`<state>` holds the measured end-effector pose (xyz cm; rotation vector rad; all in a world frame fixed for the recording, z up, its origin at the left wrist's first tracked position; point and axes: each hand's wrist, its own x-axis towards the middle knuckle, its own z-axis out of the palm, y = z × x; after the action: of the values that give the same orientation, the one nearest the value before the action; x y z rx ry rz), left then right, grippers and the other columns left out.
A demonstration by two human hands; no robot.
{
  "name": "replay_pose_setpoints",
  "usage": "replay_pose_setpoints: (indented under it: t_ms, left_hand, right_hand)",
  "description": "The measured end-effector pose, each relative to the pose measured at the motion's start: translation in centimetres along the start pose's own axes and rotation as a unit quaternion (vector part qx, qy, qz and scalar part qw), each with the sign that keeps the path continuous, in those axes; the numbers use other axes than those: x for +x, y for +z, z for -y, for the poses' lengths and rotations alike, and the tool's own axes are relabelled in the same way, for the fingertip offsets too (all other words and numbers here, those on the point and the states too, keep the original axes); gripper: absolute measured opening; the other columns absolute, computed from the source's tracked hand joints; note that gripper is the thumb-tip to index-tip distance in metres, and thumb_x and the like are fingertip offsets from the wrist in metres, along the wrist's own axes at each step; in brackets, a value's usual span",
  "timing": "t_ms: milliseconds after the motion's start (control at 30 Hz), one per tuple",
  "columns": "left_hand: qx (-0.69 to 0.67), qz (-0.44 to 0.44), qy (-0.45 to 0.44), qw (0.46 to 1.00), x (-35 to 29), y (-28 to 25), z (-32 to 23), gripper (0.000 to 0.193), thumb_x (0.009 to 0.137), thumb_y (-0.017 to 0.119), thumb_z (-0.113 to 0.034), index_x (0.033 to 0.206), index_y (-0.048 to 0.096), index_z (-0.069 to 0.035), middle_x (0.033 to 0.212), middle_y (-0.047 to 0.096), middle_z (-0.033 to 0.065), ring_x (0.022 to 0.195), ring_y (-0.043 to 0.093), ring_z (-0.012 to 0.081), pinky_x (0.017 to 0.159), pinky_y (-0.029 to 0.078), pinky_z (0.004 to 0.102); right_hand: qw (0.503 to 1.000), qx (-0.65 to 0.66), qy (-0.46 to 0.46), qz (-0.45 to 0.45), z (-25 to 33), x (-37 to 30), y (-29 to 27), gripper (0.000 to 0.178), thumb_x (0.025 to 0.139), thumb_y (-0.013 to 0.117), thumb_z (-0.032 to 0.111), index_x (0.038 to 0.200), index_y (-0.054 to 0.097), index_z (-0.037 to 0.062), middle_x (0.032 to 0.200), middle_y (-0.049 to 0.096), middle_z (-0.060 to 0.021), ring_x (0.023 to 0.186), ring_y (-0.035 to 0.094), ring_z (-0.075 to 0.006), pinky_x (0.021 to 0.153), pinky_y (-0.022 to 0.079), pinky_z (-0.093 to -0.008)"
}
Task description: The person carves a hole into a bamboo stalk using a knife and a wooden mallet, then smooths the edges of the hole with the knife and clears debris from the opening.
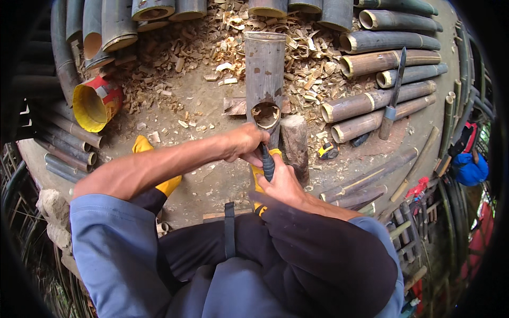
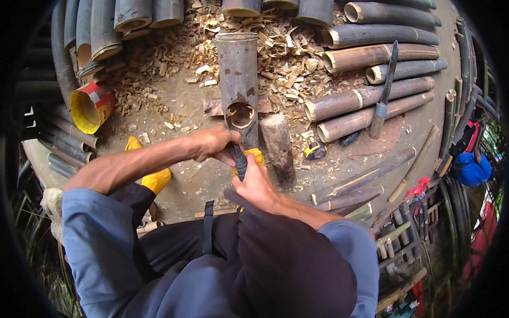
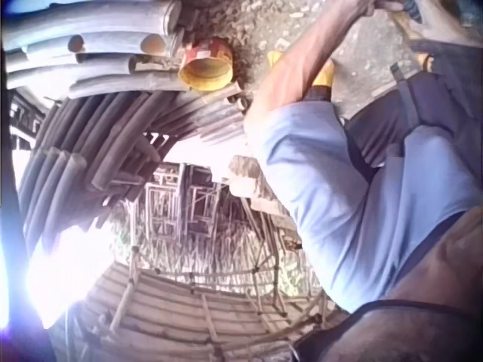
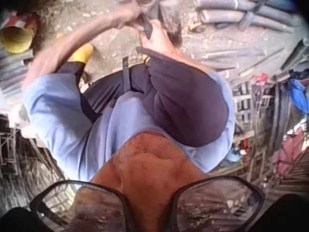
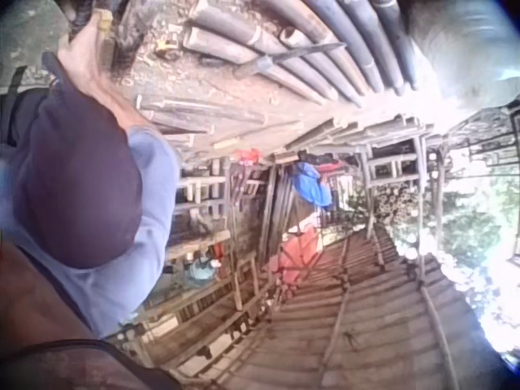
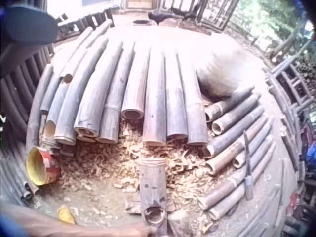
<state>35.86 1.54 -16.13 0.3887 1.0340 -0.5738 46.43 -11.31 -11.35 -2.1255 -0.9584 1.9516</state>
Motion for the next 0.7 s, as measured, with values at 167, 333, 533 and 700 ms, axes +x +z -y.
replay_pose_setpoints:
  t_ms: [167,333,533,700]
  left_hand:
    - [-0.115,-0.044,0.035,0.992,1.5,2.2,0.9,0.029,0.086,0.05,-0.016,0.088,0.058,0.012,0.076,0.064,0.02,0.061,0.066,0.0264,0.054,0.059,0.0309]
    - [-0.283,0.029,0.259,0.923,3.7,5.0,0.4,0.026,0.093,0.05,-0.015,0.104,0.058,0.007,0.097,0.064,0.0162,0.094,0.064,0.0246,0.087,0.054,0.0315]
    - [-0.625,0.169,0.382,0.659,4.5,4.7,1.6,0.033,0.095,0.05,-0.018,0.117,0.05,0.007,0.117,0.056,0.0148,0.107,0.058,0.0244,0.098,0.047,0.0347]
    - [-0.649,0.192,0.338,0.654,3.2,5.6,0.3,0.043,0.092,0.054,-0.029,0.116,0.05,0.007,0.119,0.057,0.0161,0.113,0.054,0.0317,0.105,0.039,0.0411]
  right_hand:
    - [0.997,-0.067,-0.045,0.001,-1.1,0.0,-3.9,0.032,0.076,0.065,0.014,0.1,0.048,0.0012,0.075,0.063,-0.0229,0.074,0.063,-0.0412,0.061,0.05,-0.0465]
    - [0.86,-0.44,-0.18,-0.187,-0.6,2.0,-9.9,0.025,0.075,0.064,0.013,0.095,0.051,0.0067,0.076,0.062,-0.016,0.068,0.063,-0.0334,0.059,0.051,-0.0434]
    - [0.643,-0.691,-0.323,-0.061,10.1,7.2,-12.7,0.012,0.079,0.06,0.021,0.085,0.062,0.0107,0.077,0.066,-0.0052,0.073,0.065,-0.022,0.069,0.048,-0.0352]
    - [0.6,-0.721,-0.345,0.025,13.8,10.7,-13.2,0.011,0.074,0.063,0.021,0.071,0.07,0.0118,0.074,0.068,-0.008,0.07,0.068,-0.0225,0.059,0.053,-0.0351]
